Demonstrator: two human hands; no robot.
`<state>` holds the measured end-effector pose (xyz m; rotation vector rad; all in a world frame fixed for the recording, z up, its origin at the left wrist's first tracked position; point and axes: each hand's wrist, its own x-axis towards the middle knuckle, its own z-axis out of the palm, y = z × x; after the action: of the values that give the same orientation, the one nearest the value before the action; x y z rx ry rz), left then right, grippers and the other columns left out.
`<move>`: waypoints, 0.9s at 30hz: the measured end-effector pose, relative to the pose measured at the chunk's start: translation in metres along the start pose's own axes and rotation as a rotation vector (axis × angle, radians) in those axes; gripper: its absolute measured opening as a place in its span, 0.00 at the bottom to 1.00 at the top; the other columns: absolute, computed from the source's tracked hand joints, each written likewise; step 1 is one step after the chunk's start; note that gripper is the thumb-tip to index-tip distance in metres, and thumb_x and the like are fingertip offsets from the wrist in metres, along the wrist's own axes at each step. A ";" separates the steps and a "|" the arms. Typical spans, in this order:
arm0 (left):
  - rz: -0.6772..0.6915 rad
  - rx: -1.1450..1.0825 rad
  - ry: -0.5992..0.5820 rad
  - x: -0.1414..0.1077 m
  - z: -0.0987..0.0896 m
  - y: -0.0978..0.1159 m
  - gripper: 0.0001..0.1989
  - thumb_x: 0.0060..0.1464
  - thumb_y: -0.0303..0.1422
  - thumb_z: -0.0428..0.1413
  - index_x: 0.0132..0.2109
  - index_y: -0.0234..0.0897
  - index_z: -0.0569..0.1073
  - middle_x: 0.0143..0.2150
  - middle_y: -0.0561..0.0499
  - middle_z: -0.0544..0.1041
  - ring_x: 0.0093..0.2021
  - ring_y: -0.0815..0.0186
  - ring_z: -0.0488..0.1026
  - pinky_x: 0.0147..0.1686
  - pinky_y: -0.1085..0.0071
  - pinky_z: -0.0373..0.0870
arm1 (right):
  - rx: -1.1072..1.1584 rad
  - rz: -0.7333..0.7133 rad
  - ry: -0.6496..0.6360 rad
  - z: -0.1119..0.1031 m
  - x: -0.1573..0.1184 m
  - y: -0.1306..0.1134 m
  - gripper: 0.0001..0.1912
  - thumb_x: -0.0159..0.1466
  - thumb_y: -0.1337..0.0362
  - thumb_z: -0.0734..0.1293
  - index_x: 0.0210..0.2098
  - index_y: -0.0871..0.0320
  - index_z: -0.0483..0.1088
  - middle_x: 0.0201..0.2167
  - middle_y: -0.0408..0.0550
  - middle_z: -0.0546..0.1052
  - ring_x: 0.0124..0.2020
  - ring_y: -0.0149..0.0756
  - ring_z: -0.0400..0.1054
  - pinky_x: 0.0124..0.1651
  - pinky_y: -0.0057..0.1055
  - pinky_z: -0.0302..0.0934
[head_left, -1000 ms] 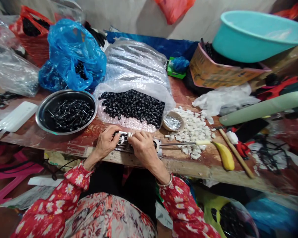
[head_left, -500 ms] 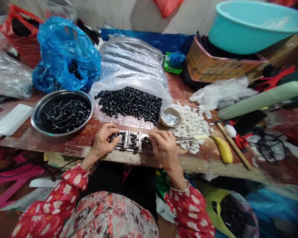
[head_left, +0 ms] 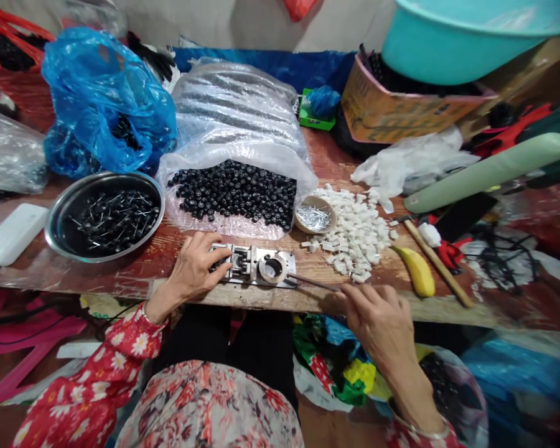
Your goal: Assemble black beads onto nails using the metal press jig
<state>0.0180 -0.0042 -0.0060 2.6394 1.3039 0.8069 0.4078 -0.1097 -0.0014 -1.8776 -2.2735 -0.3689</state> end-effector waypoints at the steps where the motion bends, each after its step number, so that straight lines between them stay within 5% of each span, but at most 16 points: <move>1: 0.003 0.005 -0.017 0.001 -0.001 -0.001 0.11 0.65 0.40 0.59 0.49 0.42 0.82 0.55 0.42 0.77 0.52 0.52 0.70 0.50 0.55 0.68 | 0.108 -0.001 -0.057 -0.005 -0.010 -0.004 0.18 0.75 0.54 0.61 0.41 0.55 0.79 0.30 0.53 0.79 0.37 0.47 0.67 0.40 0.39 0.58; 6: 0.026 -0.005 -0.066 0.007 -0.008 -0.006 0.10 0.65 0.41 0.60 0.45 0.43 0.82 0.51 0.45 0.79 0.49 0.54 0.70 0.46 0.57 0.64 | 0.757 0.180 -0.428 -0.023 -0.042 -0.024 0.20 0.74 0.49 0.61 0.46 0.54 0.78 0.30 0.52 0.80 0.29 0.41 0.72 0.33 0.35 0.63; 9: 0.032 -0.028 -0.079 0.008 -0.009 -0.008 0.09 0.65 0.40 0.60 0.44 0.42 0.82 0.50 0.45 0.79 0.49 0.55 0.70 0.45 0.58 0.63 | 1.101 0.369 -0.799 -0.028 -0.045 -0.038 0.24 0.73 0.42 0.60 0.48 0.54 0.75 0.19 0.40 0.70 0.16 0.32 0.60 0.20 0.28 0.52; 11: 0.028 -0.044 -0.082 0.008 -0.009 -0.009 0.09 0.66 0.40 0.60 0.44 0.42 0.82 0.50 0.45 0.79 0.48 0.55 0.70 0.45 0.59 0.63 | 1.289 0.490 -0.930 -0.029 -0.046 -0.050 0.28 0.73 0.38 0.59 0.50 0.55 0.72 0.16 0.34 0.63 0.13 0.27 0.51 0.17 0.24 0.44; 14: 0.021 -0.072 -0.075 0.007 -0.008 -0.010 0.09 0.66 0.40 0.60 0.43 0.41 0.82 0.49 0.46 0.79 0.47 0.56 0.71 0.46 0.59 0.63 | 1.458 0.599 -0.901 -0.029 -0.051 -0.066 0.29 0.73 0.37 0.58 0.52 0.56 0.68 0.15 0.29 0.58 0.13 0.24 0.46 0.18 0.21 0.41; 20: 0.023 -0.065 -0.048 0.003 -0.007 -0.013 0.11 0.66 0.42 0.60 0.45 0.41 0.83 0.52 0.45 0.79 0.50 0.55 0.72 0.50 0.58 0.65 | 1.552 0.599 -0.870 -0.026 -0.058 -0.073 0.28 0.73 0.37 0.59 0.51 0.57 0.67 0.16 0.28 0.55 0.14 0.23 0.44 0.17 0.21 0.40; 27: -0.055 -0.040 -0.001 -0.019 -0.007 -0.023 0.30 0.65 0.53 0.58 0.65 0.41 0.72 0.64 0.39 0.75 0.62 0.49 0.69 0.60 0.53 0.63 | 1.561 0.591 -0.878 -0.022 -0.059 -0.069 0.28 0.73 0.37 0.60 0.51 0.56 0.67 0.16 0.29 0.56 0.14 0.23 0.45 0.18 0.21 0.41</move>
<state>-0.0116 -0.0050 -0.0146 2.5614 1.3392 0.8154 0.3506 -0.1840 -0.0030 -1.5325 -1.1169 1.9310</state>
